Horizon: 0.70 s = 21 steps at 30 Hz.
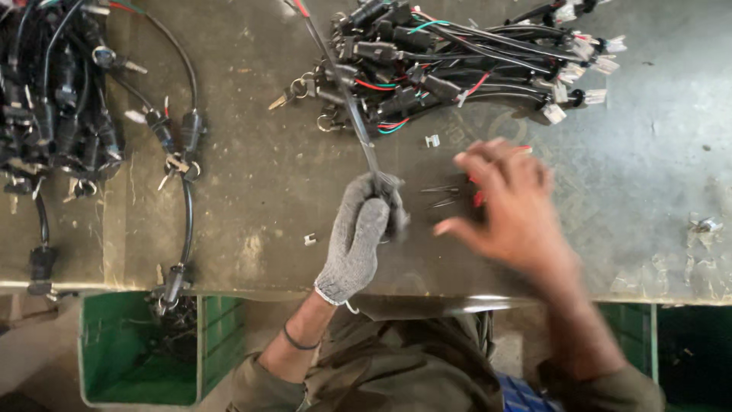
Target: The person repeatedly picks up black cylindrical electrical components with attached wires from a pile on a metal table. Using pliers, they strip the outer insulation from the wire ends, then place the processed components into a separate pile. The person wears a glove on the left hand and uses the right hand to operate the pliers.
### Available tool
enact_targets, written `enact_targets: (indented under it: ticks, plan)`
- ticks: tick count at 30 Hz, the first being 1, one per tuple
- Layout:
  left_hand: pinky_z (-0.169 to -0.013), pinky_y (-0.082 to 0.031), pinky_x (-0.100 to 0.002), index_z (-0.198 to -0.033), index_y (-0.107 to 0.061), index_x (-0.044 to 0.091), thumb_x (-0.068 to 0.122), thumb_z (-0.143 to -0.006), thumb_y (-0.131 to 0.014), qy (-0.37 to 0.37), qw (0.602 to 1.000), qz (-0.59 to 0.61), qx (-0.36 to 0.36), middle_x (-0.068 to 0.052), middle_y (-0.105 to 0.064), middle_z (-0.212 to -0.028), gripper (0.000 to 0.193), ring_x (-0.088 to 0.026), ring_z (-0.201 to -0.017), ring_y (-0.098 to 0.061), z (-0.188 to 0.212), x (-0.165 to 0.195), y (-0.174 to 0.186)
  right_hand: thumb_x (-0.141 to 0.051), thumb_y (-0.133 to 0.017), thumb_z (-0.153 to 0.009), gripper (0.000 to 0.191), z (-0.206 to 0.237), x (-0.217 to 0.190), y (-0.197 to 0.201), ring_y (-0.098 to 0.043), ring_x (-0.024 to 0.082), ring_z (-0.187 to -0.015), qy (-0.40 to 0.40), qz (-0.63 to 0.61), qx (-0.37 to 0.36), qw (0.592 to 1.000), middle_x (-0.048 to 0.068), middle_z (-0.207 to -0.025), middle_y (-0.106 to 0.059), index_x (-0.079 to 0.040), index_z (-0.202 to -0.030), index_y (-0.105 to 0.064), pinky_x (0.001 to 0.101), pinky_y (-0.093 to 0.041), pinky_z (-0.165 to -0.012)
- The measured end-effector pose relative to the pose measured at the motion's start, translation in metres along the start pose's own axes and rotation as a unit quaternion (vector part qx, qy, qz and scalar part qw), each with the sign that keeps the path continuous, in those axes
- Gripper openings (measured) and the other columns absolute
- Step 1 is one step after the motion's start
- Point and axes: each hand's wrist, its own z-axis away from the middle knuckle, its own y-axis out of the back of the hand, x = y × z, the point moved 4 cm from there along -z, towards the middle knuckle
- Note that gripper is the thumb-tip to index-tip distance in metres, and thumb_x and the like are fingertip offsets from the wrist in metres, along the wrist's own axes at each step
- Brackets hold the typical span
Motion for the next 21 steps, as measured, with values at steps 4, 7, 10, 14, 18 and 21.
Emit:
enact_targets:
  ticks: [4,7,10,14,18,21]
  plan:
    - [-0.077,-0.048,-0.023,-0.124,-0.062,0.002,0.018,-0.11,-0.053,-0.02,0.993,-0.113,-0.026,0.001,-0.058,-0.107,0.023,-0.005,-0.087,-0.051,0.006,0.008,-0.002,-0.057,-0.074,-0.084,0.064,0.014,0.037,-0.014,-0.051,0.031,-0.121,-0.018,0.098,-0.017,0.995,0.012,-0.128,-0.06,-0.011,-0.127,-0.064,0.0548,-0.031,-0.102]
    - [-0.073,-0.047,-0.023,-0.123,-0.062,0.001,0.015,-0.109,-0.054,0.039,0.995,-0.054,-0.07,0.0,-0.061,-0.105,0.021,-0.005,-0.083,-0.05,0.01,0.012,-0.014,-0.043,-0.073,-0.088,0.048,0.033,0.053,-0.026,-0.058,0.021,-0.103,-0.134,-0.143,0.014,0.98,0.006,-0.11,-0.061,-0.008,-0.119,-0.064,0.0427,-0.043,-0.093]
    - [-0.085,-0.047,-0.023,-0.129,-0.059,0.0,0.015,-0.11,-0.052,0.047,0.989,-0.004,-0.141,-0.001,-0.062,-0.11,0.026,-0.006,-0.095,-0.053,0.013,0.026,-0.024,-0.026,-0.072,-0.089,0.032,0.038,0.041,-0.031,-0.063,0.02,-0.093,-0.183,-0.331,-0.01,0.926,0.005,-0.1,-0.065,-0.007,-0.114,-0.065,0.0358,-0.052,-0.085]
    - [-0.072,-0.044,-0.021,-0.151,-0.047,0.002,0.022,-0.112,-0.048,0.078,0.984,0.016,-0.16,0.001,-0.061,-0.102,0.044,-0.004,-0.082,-0.049,0.021,0.047,-0.033,-0.006,-0.071,-0.086,0.019,0.025,-0.001,-0.031,-0.069,0.025,-0.083,-0.201,-0.439,-0.076,0.872,0.005,-0.088,-0.072,-0.007,-0.104,-0.067,0.0335,-0.058,-0.074]
    - [-0.063,-0.042,-0.022,-0.152,-0.043,0.002,0.022,-0.109,-0.047,0.101,0.992,0.004,-0.074,-0.001,-0.061,-0.091,0.047,-0.006,-0.074,-0.049,0.026,0.053,-0.04,-0.005,-0.075,-0.075,0.03,0.009,-0.033,-0.004,-0.068,0.036,-0.101,0.039,-0.195,0.117,0.973,0.015,-0.106,-0.069,-0.002,-0.098,-0.057,0.0417,-0.054,-0.081]
    - [-0.063,-0.041,-0.022,-0.15,-0.048,0.003,0.023,-0.112,-0.044,0.11,0.991,-0.035,-0.067,0.0,-0.058,-0.088,0.043,-0.006,-0.072,-0.046,0.027,0.056,-0.04,-0.018,-0.084,-0.074,0.031,0.003,-0.032,-0.004,-0.068,0.031,-0.085,0.046,-0.123,0.075,0.989,0.009,-0.089,-0.067,-0.007,-0.087,-0.058,0.0423,-0.051,-0.07]
